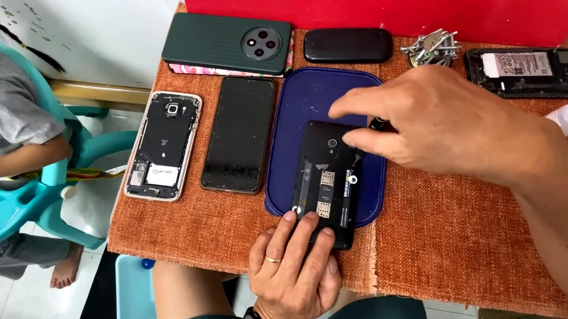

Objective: Inspecting and assembling components of multiple mobile phones on a repair bench using small tools.

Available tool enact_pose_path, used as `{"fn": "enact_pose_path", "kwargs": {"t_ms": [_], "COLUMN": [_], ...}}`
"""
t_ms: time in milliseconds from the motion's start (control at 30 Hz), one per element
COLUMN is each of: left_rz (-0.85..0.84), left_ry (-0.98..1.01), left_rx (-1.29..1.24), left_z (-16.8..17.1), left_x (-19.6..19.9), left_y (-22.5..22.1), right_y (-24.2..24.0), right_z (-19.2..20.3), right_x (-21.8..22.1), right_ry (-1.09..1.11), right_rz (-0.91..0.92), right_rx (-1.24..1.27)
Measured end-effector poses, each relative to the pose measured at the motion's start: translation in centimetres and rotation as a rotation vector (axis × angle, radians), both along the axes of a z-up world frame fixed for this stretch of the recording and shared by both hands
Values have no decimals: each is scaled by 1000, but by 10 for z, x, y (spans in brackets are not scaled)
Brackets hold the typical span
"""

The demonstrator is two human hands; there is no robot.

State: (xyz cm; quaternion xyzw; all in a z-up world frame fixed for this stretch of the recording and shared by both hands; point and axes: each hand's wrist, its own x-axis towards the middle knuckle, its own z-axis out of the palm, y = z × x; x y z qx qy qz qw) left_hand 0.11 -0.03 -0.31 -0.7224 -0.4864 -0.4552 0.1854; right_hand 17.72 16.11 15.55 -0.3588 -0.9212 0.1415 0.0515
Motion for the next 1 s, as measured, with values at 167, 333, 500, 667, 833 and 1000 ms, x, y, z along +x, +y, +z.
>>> {"fn": "enact_pose_path", "kwargs": {"t_ms": [167,333,500,667,833,1000], "left_rz": [-3,-12,-8,0,-3,-1], "left_ry": [-7,-3,-7,-6,-20,-27], "left_rx": [-4,-25,-15,-22,2,-3], "left_z": [0,1,-2,1,-2,-5], "left_x": [0,-2,-2,-2,-2,-1], "left_y": [-1,-1,-1,0,0,-1], "right_y": [4,9,11,17,11,7], "right_z": [-5,-6,-8,-5,3,0], "right_x": [0,-1,-1,4,4,5], "right_ry": [100,166,207,105,-55,3], "right_rz": [69,78,111,-17,-101,34], "right_rx": [79,91,47,-19,-70,43]}}
